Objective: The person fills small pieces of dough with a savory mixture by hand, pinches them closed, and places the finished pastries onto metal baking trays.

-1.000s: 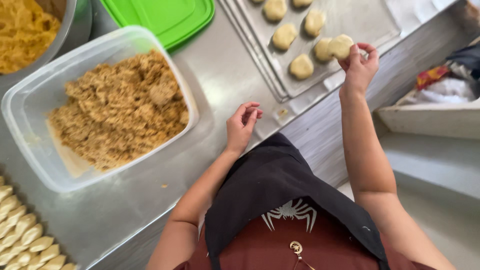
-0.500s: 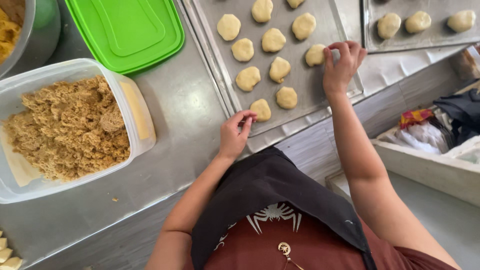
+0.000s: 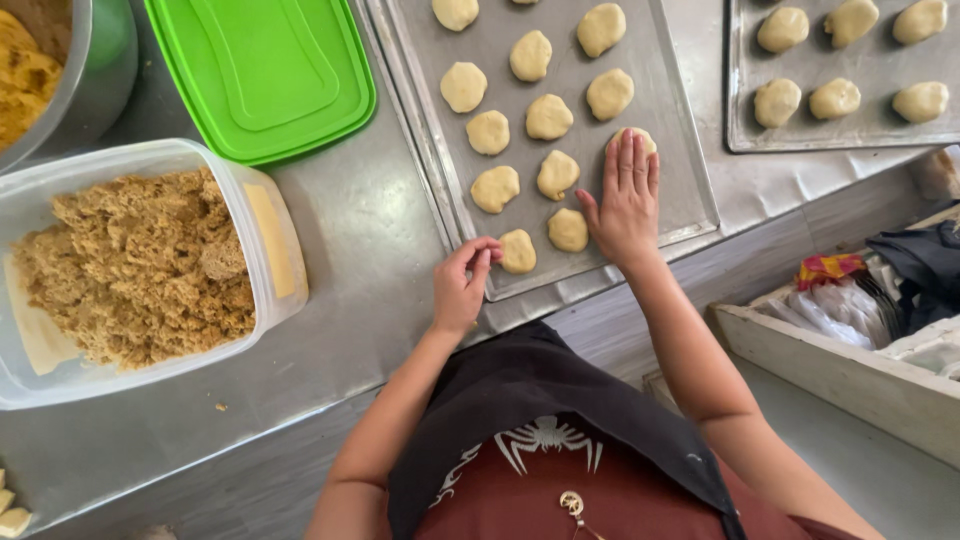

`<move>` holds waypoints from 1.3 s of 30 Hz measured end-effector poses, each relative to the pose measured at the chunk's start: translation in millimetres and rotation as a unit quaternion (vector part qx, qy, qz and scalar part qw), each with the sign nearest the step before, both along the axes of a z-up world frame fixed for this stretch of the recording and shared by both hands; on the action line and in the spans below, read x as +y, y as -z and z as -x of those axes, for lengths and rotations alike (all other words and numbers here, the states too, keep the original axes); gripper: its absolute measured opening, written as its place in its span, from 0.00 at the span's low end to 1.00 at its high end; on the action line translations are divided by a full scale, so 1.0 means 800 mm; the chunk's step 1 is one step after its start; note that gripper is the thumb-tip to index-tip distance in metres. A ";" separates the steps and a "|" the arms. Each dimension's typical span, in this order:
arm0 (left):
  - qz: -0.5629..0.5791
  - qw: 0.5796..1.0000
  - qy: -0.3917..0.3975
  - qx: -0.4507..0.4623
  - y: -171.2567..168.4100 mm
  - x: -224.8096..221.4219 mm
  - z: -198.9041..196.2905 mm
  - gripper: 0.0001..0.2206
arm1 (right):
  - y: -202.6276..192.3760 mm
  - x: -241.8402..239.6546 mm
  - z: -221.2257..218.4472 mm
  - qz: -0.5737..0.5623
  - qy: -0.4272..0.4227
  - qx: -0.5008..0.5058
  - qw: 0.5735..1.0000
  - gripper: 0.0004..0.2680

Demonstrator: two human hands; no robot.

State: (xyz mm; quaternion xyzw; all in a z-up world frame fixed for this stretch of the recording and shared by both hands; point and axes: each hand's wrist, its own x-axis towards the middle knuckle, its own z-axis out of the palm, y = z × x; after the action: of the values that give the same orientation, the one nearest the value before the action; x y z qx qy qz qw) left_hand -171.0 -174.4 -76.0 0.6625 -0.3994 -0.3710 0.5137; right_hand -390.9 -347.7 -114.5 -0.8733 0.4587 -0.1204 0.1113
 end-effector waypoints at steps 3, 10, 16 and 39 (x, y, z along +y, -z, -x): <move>-0.011 1.000 0.019 0.009 0.004 0.014 -0.003 0.07 | -0.003 -0.023 0.003 -0.019 -0.001 0.021 1.000 0.28; 0.013 1.000 0.014 -0.024 -0.009 0.064 -0.052 0.08 | -0.070 0.045 -0.068 -0.059 0.005 -0.126 0.990 0.23; 0.053 0.996 -0.011 -0.064 -0.011 0.166 -0.138 0.09 | -0.166 0.230 -0.236 -0.223 -0.238 -0.316 0.891 0.13; -0.001 0.897 -0.183 -0.402 -0.067 0.525 -0.790 0.17 | -0.227 0.549 -0.717 -0.143 -0.285 -0.336 0.886 0.05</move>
State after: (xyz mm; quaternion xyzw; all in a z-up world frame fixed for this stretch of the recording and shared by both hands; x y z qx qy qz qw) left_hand 460.9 245.3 -22.6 0.8171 -0.4432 0.0278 0.3677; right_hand 182.5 91.2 67.2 -0.8486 0.1377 -0.3025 0.4116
